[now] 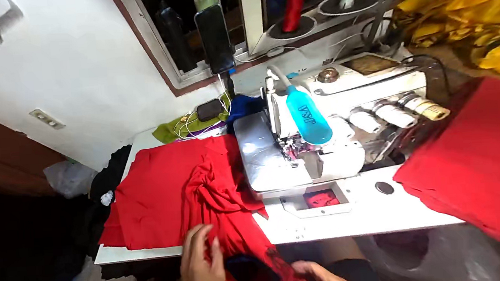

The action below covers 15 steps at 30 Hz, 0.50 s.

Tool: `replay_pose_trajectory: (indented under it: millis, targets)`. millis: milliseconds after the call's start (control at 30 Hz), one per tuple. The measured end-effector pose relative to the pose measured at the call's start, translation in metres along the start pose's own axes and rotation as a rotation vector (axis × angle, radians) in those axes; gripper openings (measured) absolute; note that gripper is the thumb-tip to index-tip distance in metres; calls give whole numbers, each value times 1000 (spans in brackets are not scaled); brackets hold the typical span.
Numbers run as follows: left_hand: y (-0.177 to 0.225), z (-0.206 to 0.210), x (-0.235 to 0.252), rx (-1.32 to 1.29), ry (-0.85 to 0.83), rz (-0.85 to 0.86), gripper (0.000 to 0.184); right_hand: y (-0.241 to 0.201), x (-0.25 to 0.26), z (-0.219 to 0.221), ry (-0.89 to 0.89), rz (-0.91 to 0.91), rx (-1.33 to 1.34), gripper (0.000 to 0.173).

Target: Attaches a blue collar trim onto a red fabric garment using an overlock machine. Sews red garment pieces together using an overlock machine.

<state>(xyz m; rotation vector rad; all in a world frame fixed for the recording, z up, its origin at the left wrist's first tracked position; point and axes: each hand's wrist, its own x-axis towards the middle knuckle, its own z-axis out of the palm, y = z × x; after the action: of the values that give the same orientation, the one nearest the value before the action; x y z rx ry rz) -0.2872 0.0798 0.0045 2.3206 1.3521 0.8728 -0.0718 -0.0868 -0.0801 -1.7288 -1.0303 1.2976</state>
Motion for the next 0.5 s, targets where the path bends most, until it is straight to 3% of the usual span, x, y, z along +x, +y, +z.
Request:
replay_pose_trajectory:
  millis: [67,167,267,367,500]
  targets:
    - [10,28,31,13,19,201,34,-16,16,6,2,41,-59,64]
    - [11,62,71,72,-123,218,53,-31,39,21,-48,88,-14,61]
    - [7,57,103,-65,-244,98,20,-42,40,25,-79,-28,81,38]
    - [28,19,140,-347,-138,-59,16,-66,13,-3,89,-272,98,28]
    - [83,-10,184,-506,79,18,22,-96,-18,-54,314,-380,140,18]
